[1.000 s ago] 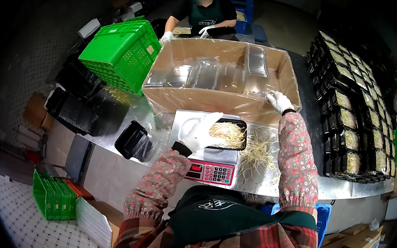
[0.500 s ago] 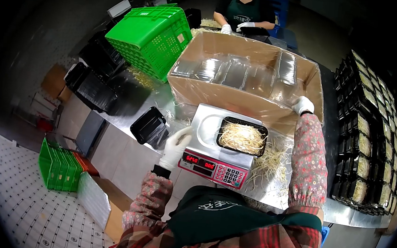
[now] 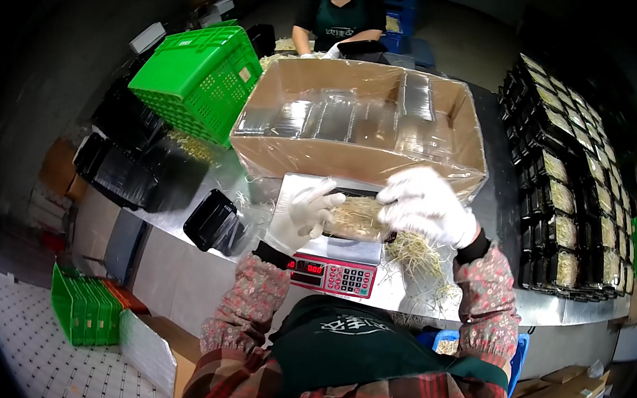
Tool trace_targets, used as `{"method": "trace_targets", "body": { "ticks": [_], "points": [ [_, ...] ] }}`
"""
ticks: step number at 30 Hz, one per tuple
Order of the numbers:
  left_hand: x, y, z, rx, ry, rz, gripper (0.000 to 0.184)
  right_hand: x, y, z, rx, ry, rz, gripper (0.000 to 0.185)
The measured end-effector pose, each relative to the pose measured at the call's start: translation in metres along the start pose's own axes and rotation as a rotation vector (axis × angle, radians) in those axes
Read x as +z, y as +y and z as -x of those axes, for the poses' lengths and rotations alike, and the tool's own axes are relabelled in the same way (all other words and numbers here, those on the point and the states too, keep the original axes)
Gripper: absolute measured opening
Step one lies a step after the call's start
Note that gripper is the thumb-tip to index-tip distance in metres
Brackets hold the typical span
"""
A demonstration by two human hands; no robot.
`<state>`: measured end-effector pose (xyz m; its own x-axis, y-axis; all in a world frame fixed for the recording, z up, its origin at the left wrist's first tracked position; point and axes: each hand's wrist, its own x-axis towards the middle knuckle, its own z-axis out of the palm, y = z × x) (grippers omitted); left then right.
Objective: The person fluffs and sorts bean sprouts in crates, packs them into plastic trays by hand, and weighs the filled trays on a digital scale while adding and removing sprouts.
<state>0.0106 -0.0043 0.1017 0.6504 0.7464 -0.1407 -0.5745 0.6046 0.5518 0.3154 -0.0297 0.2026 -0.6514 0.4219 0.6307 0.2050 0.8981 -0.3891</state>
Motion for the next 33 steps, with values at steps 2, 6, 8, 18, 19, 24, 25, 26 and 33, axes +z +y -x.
{"method": "trace_targets", "body": {
  "ticks": [2, 6, 8, 18, 19, 24, 25, 26, 33],
  "points": [
    [0.001, -0.003, -0.007, 0.065, 0.137, -0.085, 0.048, 0.003, 0.000, 0.025, 0.132, -0.106, -0.044, 0.028],
    [-0.003, -0.033, -0.013, 0.356, 0.151, -0.655, 0.061, 0.024, 0.007, 0.081, 0.639, 0.212, -0.405, 0.051],
    [0.002, -0.056, -0.011, 0.344, 0.098, -0.658, 0.068, 0.072, 0.023, 0.109, 0.956, 0.486, -0.471, 0.055],
    [-0.060, -0.050, -0.062, 0.619, 0.710, -1.807, 0.020, 0.139, 0.124, 0.115, 0.887, 0.234, 0.315, 0.026],
    [-0.075, -0.054, -0.065, 0.702, 0.772, -1.758, 0.026, 0.138, 0.128, 0.114, 0.889, 0.178, 0.329, 0.027],
    [-0.101, -0.058, -0.079, 0.295, 0.575, -1.169, 0.026, 0.148, 0.166, 0.149, 1.025, 0.325, -0.170, 0.029],
    [-0.108, -0.064, -0.085, 0.349, 0.523, -0.921, 0.022, 0.153, 0.178, 0.162, 1.080, 0.380, -0.304, 0.029],
    [-0.103, -0.055, -0.080, 0.218, 0.551, -0.833, 0.019, 0.155, 0.181, 0.169, 1.131, 0.419, -0.456, 0.025],
    [-0.106, -0.071, -0.108, 0.383, 0.808, -0.638, 0.007, 0.164, 0.178, 0.164, 1.074, 0.574, -0.563, 0.022]
  ]
}}
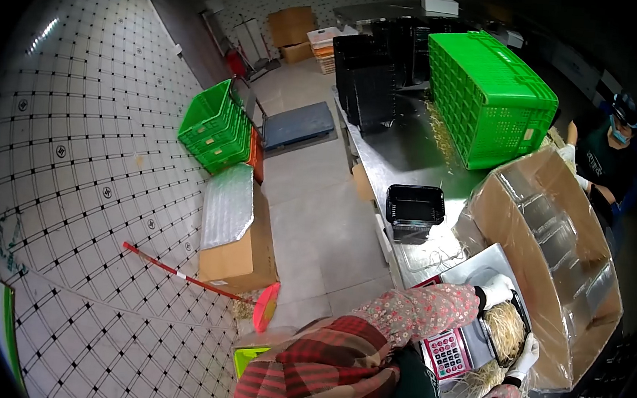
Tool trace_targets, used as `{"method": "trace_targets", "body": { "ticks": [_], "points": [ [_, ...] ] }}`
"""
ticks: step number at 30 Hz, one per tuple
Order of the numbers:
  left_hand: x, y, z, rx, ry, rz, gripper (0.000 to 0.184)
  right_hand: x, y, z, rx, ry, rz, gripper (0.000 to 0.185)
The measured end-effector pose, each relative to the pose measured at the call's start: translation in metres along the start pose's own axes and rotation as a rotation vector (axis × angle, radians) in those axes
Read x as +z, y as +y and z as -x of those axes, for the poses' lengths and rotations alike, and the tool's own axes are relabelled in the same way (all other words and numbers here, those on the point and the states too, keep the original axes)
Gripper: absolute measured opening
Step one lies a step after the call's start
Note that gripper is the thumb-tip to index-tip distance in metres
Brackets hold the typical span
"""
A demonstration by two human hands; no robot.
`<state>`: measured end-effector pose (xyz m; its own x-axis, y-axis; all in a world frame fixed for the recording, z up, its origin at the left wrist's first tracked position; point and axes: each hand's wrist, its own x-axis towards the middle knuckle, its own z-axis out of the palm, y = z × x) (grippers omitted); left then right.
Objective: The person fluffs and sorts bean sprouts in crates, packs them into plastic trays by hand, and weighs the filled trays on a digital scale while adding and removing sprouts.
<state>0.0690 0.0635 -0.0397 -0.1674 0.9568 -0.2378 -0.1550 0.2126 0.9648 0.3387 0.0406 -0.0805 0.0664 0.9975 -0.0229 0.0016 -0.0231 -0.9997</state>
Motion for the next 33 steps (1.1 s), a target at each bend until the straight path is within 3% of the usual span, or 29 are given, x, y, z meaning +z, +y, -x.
{"method": "trace_targets", "body": {
  "ticks": [2, 4, 5, 6, 8, 10, 12, 14, 17, 18, 19, 21, 22, 23, 24, 25, 26, 28, 30, 33],
  "points": [
    [0.003, -0.029, -0.015, 0.023, -0.036, 0.018, 0.022, -0.007, -0.004, 0.006, 0.048, -0.020, 0.052, 0.023],
    [-0.016, -0.019, 0.009, 0.080, -0.047, 0.003, 0.049, 0.052, -0.096, 0.070, 0.243, 0.158, -0.106, 0.027],
    [-0.028, -0.014, 0.024, -0.010, -0.058, -0.078, 0.068, 0.042, -0.098, 0.082, 0.302, 0.077, 0.017, 0.026],
    [-0.050, 0.006, 0.048, -0.064, -0.181, -0.184, 0.064, 0.023, -0.089, 0.095, 0.361, -0.001, 0.141, 0.027],
    [-0.068, 0.026, 0.090, -0.247, -0.310, -0.006, 0.055, 0.002, -0.043, 0.115, 0.448, -0.184, -0.124, 0.022],
    [-0.057, -0.002, 0.095, -0.313, -0.271, 0.245, 0.042, 0.015, -0.038, 0.133, 0.382, -0.041, -0.385, 0.009],
    [-0.044, -0.015, 0.091, -0.326, -0.171, 0.405, 0.026, 0.014, -0.036, 0.136, 0.347, -0.101, -0.573, 0.006],
    [-0.036, -0.023, 0.091, -0.306, -0.196, 0.402, 0.025, 0.010, -0.031, 0.137, 0.191, -0.026, -0.413, 0.012],
    [-0.040, -0.010, 0.099, -0.132, -0.239, 0.451, 0.028, 0.029, -0.066, 0.155, 0.197, 0.211, -0.430, 0.016],
    [-0.045, -0.029, 0.093, -0.046, -0.358, 0.575, 0.020, 0.035, -0.084, 0.165, 0.284, 0.168, -0.400, 0.017],
    [-0.065, -0.020, 0.099, 0.063, -0.633, 0.642, 0.027, 0.040, -0.103, 0.173, 0.379, 0.104, -0.364, 0.019],
    [-0.065, 0.010, 0.100, -0.265, -0.952, 1.217, 0.030, 0.028, -0.139, 0.184, 0.419, -0.058, -0.101, 0.022],
    [-0.059, 0.026, 0.099, -0.336, -0.904, 0.949, 0.027, 0.012, -0.130, 0.186, 0.324, -0.071, 0.061, 0.022],
    [-0.052, 0.042, 0.100, -0.416, -0.881, 0.673, 0.023, -0.005, -0.135, 0.182, 0.057, -0.085, 0.344, 0.024],
    [-0.043, 0.058, 0.102, -0.507, -0.878, 0.429, 0.020, -0.007, -0.149, 0.185, 0.021, 0.059, 0.366, 0.027],
    [-0.032, 0.067, 0.107, -0.308, -0.845, 0.190, 0.015, -0.010, -0.158, 0.190, 0.029, 0.032, 0.312, 0.025],
    [-0.014, 0.066, 0.111, -0.068, -0.771, -0.023, 0.027, -0.019, -0.162, 0.190, 0.020, -0.033, 0.247, 0.024],
    [0.020, 0.043, 0.116, -0.156, -0.817, 0.065, 0.041, -0.042, -0.116, 0.190, -0.076, -0.016, 0.110, 0.021],
    [0.047, 0.041, 0.127, -0.138, -0.888, 0.201, 0.057, -0.072, -0.095, 0.203, -0.048, 0.153, -0.206, 0.018],
    [0.068, 0.049, 0.136, -0.093, -0.894, 0.170, 0.064, -0.134, -0.121, 0.224, -0.022, 0.669, -0.004, 0.018]
  ]
}}
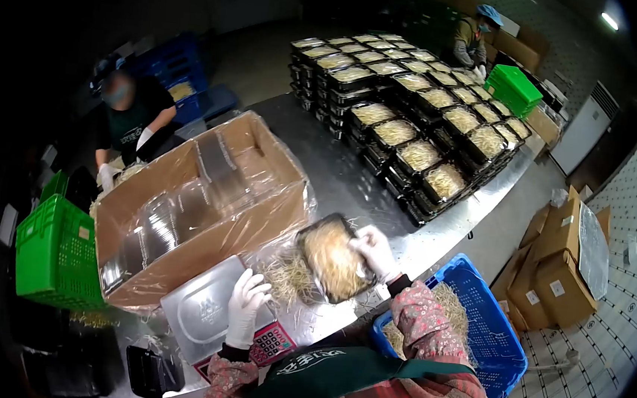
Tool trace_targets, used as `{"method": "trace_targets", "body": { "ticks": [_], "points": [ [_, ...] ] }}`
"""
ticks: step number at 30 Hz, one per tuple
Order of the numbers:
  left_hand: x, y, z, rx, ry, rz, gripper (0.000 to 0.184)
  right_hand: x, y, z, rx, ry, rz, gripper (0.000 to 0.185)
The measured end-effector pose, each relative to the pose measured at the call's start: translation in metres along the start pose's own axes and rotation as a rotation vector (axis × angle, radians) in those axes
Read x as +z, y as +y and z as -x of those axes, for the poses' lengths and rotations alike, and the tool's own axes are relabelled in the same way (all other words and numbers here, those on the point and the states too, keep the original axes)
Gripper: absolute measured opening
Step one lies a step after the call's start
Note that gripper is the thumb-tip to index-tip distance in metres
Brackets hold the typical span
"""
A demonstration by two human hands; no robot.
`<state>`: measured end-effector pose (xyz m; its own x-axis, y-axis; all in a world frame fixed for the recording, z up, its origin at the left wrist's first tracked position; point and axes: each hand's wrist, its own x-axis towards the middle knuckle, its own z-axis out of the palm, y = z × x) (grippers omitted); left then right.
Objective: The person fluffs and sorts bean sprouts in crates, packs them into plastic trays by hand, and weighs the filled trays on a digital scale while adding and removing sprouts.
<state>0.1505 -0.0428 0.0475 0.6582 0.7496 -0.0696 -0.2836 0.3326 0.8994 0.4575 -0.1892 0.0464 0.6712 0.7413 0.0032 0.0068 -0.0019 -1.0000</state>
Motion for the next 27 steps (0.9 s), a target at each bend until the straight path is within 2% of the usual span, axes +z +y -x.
{"method": "trace_targets", "body": {
  "ticks": [2, 3, 5, 6, 7, 9, 13, 16, 17, 19, 20, 21, 23, 25, 26, 27],
  "points": [
    [-0.002, 0.003, -0.005, 0.025, 0.057, -0.074, 0.055, -0.059, 0.035, -0.051, -0.183, 0.316, -0.163, 0.018],
    [-0.007, 0.001, -0.008, 0.041, 0.111, -0.106, 0.051, -0.081, 0.020, -0.066, -0.233, 0.460, -0.106, 0.018],
    [-0.016, 0.003, -0.013, 0.060, 0.180, -0.090, 0.044, -0.115, -0.004, -0.106, -0.127, 0.608, -0.328, 0.022],
    [-0.018, 0.008, -0.011, 0.040, 0.253, -0.109, 0.042, -0.150, 0.030, -0.152, -0.217, 0.677, -0.316, 0.024],
    [-0.022, 0.011, -0.010, 0.019, 0.327, -0.127, 0.041, -0.162, 0.027, -0.180, -0.187, 0.714, -0.362, 0.025],
    [-0.039, 0.010, -0.002, 0.118, 0.400, -0.237, 0.035, -0.188, 0.040, -0.247, -0.199, 0.749, -0.392, 0.027],
    [-0.065, 0.040, 0.030, 0.153, 0.666, -0.388, 0.035, -0.160, -0.016, -0.328, -0.087, 0.756, -0.542, 0.030],
    [-0.109, 0.045, 0.069, 0.174, 0.896, -0.375, 0.034, -0.164, 0.000, -0.432, -0.187, 0.812, -0.619, 0.033],
    [-0.111, 0.052, 0.084, 0.133, 1.018, -0.426, 0.032, -0.154, -0.009, -0.444, -0.176, 0.885, -0.601, 0.028],
    [-0.147, 0.041, 0.118, 0.157, 1.097, -0.489, 0.029, -0.168, 0.022, -0.492, -0.052, 0.784, -0.420, 0.023],
    [-0.187, 0.029, 0.146, 0.164, 1.115, -0.519, 0.029, -0.159, 0.026, -0.499, 0.038, 0.905, -0.384, 0.020],
    [-0.214, 0.020, 0.165, 0.167, 1.129, -0.552, 0.029, -0.173, 0.062, -0.528, 0.044, 0.952, -0.202, 0.022],
    [-0.200, 0.016, 0.176, 0.077, 1.271, -0.553, 0.028, -0.143, 0.010, -0.489, 0.139, 1.034, -0.202, 0.028],
    [-0.153, 0.026, 0.157, 0.018, 1.319, -0.589, 0.028, -0.156, 0.025, -0.504, 0.109, 0.906, -0.176, 0.036],
    [-0.132, 0.032, 0.146, 0.055, 1.270, -0.665, 0.033, -0.155, 0.019, -0.495, 0.104, 0.855, -0.270, 0.036],
    [-0.169, 0.015, 0.155, 0.081, 1.191, -0.635, 0.034, -0.154, 0.011, -0.484, 0.105, 0.804, -0.362, 0.037]
  ]
}}
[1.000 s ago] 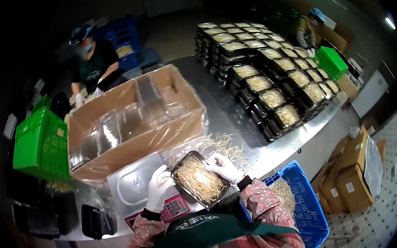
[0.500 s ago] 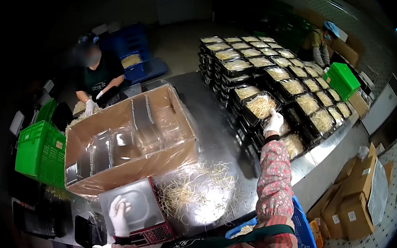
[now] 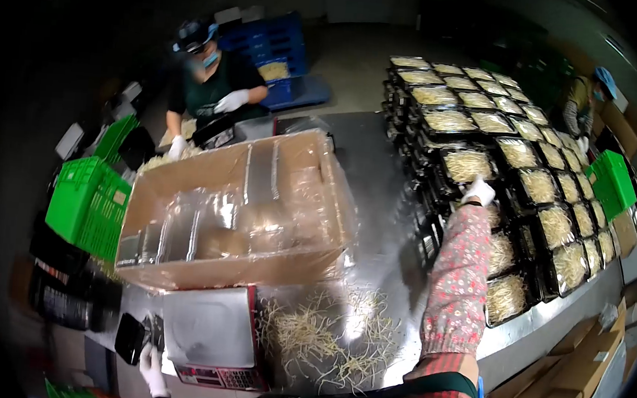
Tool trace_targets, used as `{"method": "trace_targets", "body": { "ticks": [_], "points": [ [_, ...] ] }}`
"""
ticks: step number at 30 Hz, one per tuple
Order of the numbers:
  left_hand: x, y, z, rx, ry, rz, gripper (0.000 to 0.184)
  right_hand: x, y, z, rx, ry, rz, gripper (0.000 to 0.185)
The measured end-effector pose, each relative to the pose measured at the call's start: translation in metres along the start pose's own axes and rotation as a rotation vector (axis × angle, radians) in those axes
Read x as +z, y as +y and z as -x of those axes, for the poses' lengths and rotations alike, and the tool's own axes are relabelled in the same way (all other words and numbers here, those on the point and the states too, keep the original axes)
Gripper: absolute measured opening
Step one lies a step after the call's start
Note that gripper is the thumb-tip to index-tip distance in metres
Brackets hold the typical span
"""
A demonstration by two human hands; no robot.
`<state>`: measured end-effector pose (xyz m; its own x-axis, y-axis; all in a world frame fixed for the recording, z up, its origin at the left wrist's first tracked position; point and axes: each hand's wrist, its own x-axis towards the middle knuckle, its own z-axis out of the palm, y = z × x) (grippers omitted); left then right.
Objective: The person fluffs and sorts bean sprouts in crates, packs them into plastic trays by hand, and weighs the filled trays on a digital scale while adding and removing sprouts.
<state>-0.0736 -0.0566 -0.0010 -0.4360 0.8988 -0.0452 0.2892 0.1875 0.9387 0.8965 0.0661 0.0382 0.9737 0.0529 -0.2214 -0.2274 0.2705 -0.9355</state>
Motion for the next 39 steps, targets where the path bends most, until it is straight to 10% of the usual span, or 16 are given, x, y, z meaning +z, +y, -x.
{"method": "trace_targets", "body": {
  "ticks": [6, 10, 14, 15, 17, 18, 20, 24, 28, 30, 32, 39],
  "points": [
    [0.089, 0.033, -0.015, 0.450, -0.101, -1.048, 0.069, -0.088, 0.041, -0.032, 0.132, -1.136, -0.407, 0.038],
    [0.160, 0.034, -0.025, 0.742, -0.009, -1.039, 0.071, -0.125, 0.016, 0.140, -0.131, -0.501, -0.008, 0.045],
    [0.231, 0.113, 0.024, 0.861, -0.581, -0.814, 0.055, -0.161, 0.017, 0.226, -0.114, -0.621, 0.124, 0.041],
    [0.253, 0.080, 0.036, 1.244, -0.512, -0.580, 0.053, -0.165, 0.024, 0.241, -0.136, -0.682, 0.156, 0.041],
    [0.304, 0.002, 0.071, 1.376, -0.823, -0.301, 0.064, -0.165, 0.034, 0.280, -0.122, -0.769, 0.215, 0.037],
    [0.293, 0.014, 0.086, 1.102, -1.220, -0.095, 0.066, -0.165, 0.036, 0.302, -0.085, -0.795, 0.249, 0.034],
    [0.269, 0.016, 0.102, 1.108, -1.129, 0.034, 0.066, -0.163, 0.037, 0.340, -0.082, -0.865, 0.318, 0.035],
    [0.150, 0.031, 0.025, 1.140, -0.432, -0.140, 0.065, -0.167, 0.034, 0.419, -0.159, -1.004, 0.491, 0.036],
    [-0.009, 0.031, -0.064, 0.345, 0.247, -0.960, 0.053, -0.172, 0.027, 0.491, -0.503, -1.193, 0.765, 0.038],
    [-0.055, -0.079, -0.105, 0.475, 0.459, -1.115, 0.040, -0.171, 0.025, 0.523, -0.860, -1.298, 0.933, 0.039],
    [-0.084, -0.125, -0.126, 0.150, -0.023, -1.014, 0.027, -0.172, 0.024, 0.543, -1.204, -1.354, 1.101, 0.040],
    [-0.113, -0.088, -0.135, 0.274, 0.094, -0.725, 0.027, -0.186, 0.065, 0.549, -1.622, -1.223, 1.397, 0.043]
  ]
}}
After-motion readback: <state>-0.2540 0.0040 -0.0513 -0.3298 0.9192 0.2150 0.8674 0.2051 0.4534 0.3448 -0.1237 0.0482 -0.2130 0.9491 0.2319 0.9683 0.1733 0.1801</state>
